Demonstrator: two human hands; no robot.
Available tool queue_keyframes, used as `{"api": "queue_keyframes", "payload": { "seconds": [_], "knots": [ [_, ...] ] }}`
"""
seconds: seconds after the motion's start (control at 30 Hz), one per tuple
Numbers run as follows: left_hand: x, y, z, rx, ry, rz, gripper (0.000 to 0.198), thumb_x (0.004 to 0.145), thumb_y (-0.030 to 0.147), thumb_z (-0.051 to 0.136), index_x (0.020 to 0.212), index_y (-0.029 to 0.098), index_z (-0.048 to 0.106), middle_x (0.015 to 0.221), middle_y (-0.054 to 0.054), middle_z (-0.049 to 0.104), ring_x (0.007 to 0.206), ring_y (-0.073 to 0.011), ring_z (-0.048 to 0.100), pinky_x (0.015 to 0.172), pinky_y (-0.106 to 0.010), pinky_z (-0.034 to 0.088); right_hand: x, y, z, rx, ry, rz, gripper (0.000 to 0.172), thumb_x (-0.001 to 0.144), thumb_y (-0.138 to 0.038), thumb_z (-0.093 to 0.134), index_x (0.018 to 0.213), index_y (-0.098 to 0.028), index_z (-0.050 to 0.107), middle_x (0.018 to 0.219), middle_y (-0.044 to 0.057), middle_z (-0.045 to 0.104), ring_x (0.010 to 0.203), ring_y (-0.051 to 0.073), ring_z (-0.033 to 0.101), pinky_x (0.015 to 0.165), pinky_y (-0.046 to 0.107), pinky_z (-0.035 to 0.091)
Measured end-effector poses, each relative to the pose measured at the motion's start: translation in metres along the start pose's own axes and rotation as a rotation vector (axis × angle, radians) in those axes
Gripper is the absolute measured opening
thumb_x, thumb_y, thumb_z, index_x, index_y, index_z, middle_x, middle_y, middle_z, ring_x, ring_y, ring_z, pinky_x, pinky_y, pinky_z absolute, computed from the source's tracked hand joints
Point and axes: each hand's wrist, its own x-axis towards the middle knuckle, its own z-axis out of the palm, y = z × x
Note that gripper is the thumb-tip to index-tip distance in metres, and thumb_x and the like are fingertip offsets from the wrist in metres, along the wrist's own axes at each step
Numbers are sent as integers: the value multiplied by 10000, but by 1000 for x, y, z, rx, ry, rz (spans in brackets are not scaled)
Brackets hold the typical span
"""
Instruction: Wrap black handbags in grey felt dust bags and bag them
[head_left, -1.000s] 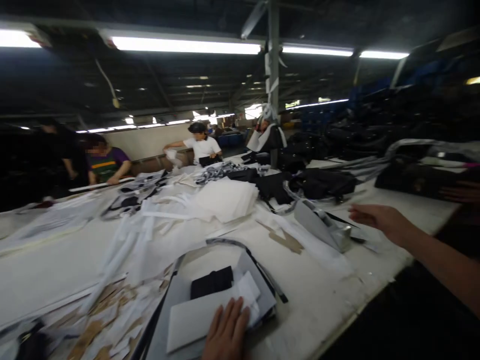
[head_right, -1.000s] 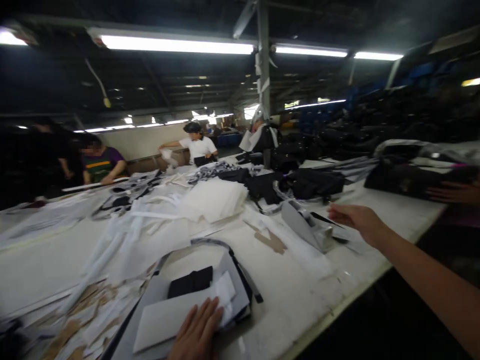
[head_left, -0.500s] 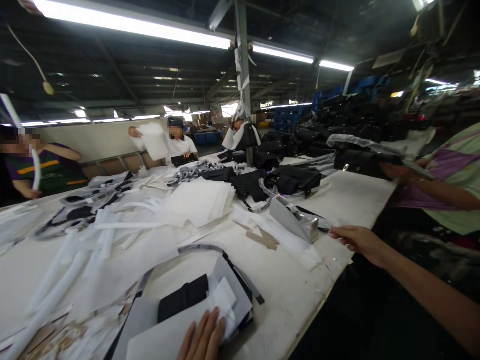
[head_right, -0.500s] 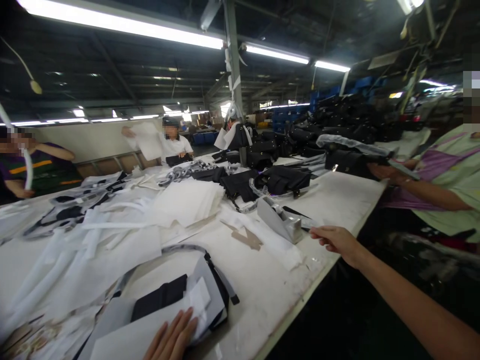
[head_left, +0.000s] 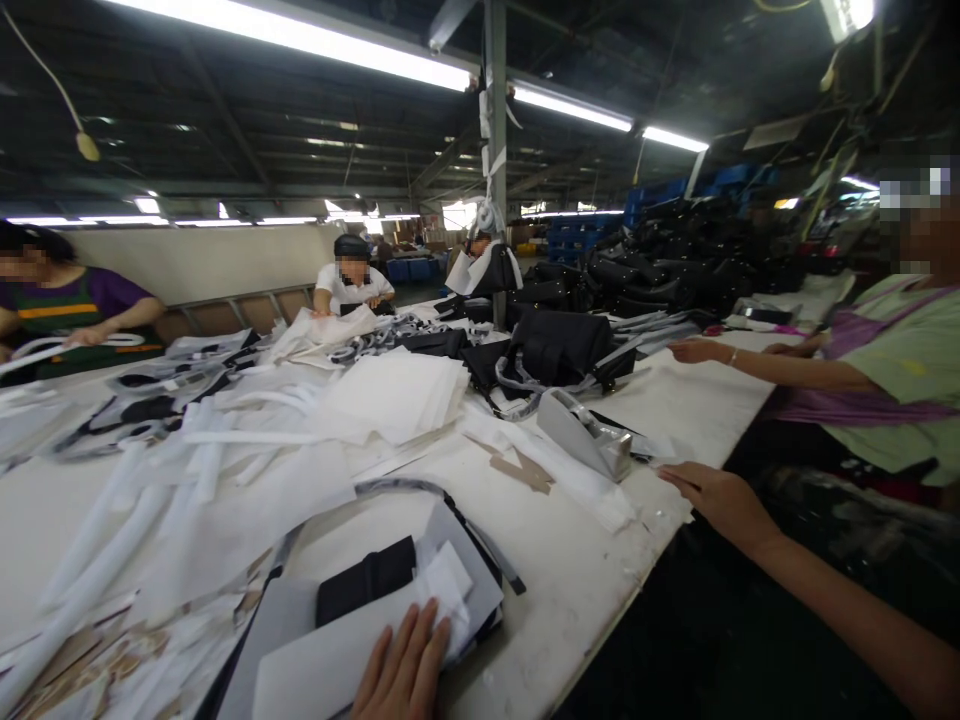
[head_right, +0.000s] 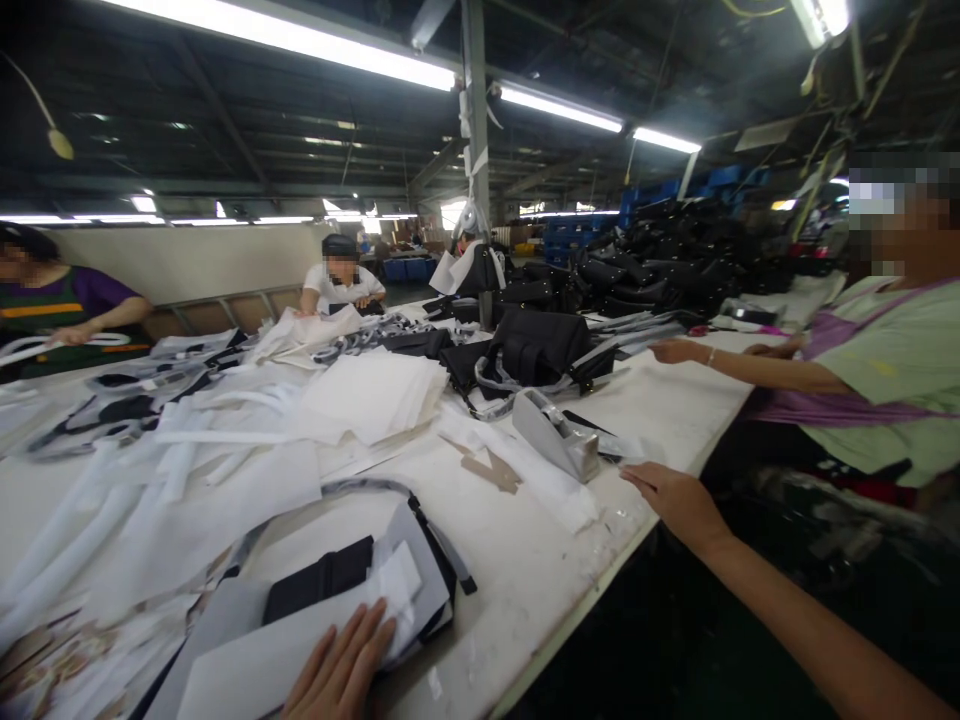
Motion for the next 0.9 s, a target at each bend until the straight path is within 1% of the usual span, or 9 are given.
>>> {"api": "queue_keyframes", "payload": {
  "seconds": [0.07,0.13,0.23,0.33,0.43,0.57,0.63,0.73,0.9],
  "knots": [
    [4,3,-8,-43,-8,-16,652,737,165,513,1385,227,515,1444,-27,561,1323,-205,526,1220,-353,238,-9,-10,-14,-140,-59,-208,272,854,-356,561,982,-265,783,1095,59,758,1010,294,704,895,424,559],
    [10,6,-19,-48,-31,-4,672,733,193,530,1405,203,503,1469,-37,535,1344,-220,504,1206,-356,269,-14,-30,-25,-280,-137,-452,314,895,-238,493,1033,-269,773,1074,62,762,951,266,723,849,397,579],
    [18,10,-34,6,-73,20,691,730,162,522,1420,171,490,1506,-52,490,1381,-232,461,1194,-377,284,-18,-76,-31,-324,-258,-724,378,929,-148,448,1096,-300,751,1061,41,764,933,231,725,846,359,574],
    [23,16,-46,-20,-90,-42,699,723,127,503,1421,165,488,1529,-56,459,1413,-236,421,1192,-411,286,-20,-134,-23,-305,-365,-920,298,964,-190,512,1129,-314,728,1036,28,764,892,214,718,806,330,550],
    [25,23,-53,-115,-139,-130,691,728,107,497,1414,185,493,1533,-47,455,1432,-232,394,1191,-428,305,-22,-191,-7,-202,-537,-1016,188,965,-256,589,1100,-269,720,958,48,755,831,199,696,741,304,505],
    [27,26,-57,-208,-236,-187,709,718,90,499,1421,183,481,1557,-61,417,1469,-246,328,1209,-460,283,-15,-255,19,71,-933,-945,127,949,-328,639,943,-235,725,812,28,710,738,140,661,669,238,459],
    [27,26,-59,-239,-263,-206,720,719,89,500,1432,179,467,1572,-65,391,1485,-253,291,1218,-467,264,-4,-278,37,138,-1056,-944,161,933,-354,658,858,-226,721,743,9,681,695,128,643,652,224,449],
    [27,27,-60,-269,-279,-223,731,726,86,498,1449,178,447,1592,-68,353,1499,-263,252,1225,-475,247,17,-302,72,114,-1111,-1025,208,900,-368,684,758,-219,709,685,-10,657,646,123,618,621,220,426],
    [26,28,-58,-278,-280,-226,746,733,106,500,1471,163,418,1604,-82,326,1503,-275,239,1231,-474,224,41,-324,135,-105,-1100,-1214,190,807,-327,753,663,-217,696,626,-27,655,583,119,577,550,226,334]
  ]
}}
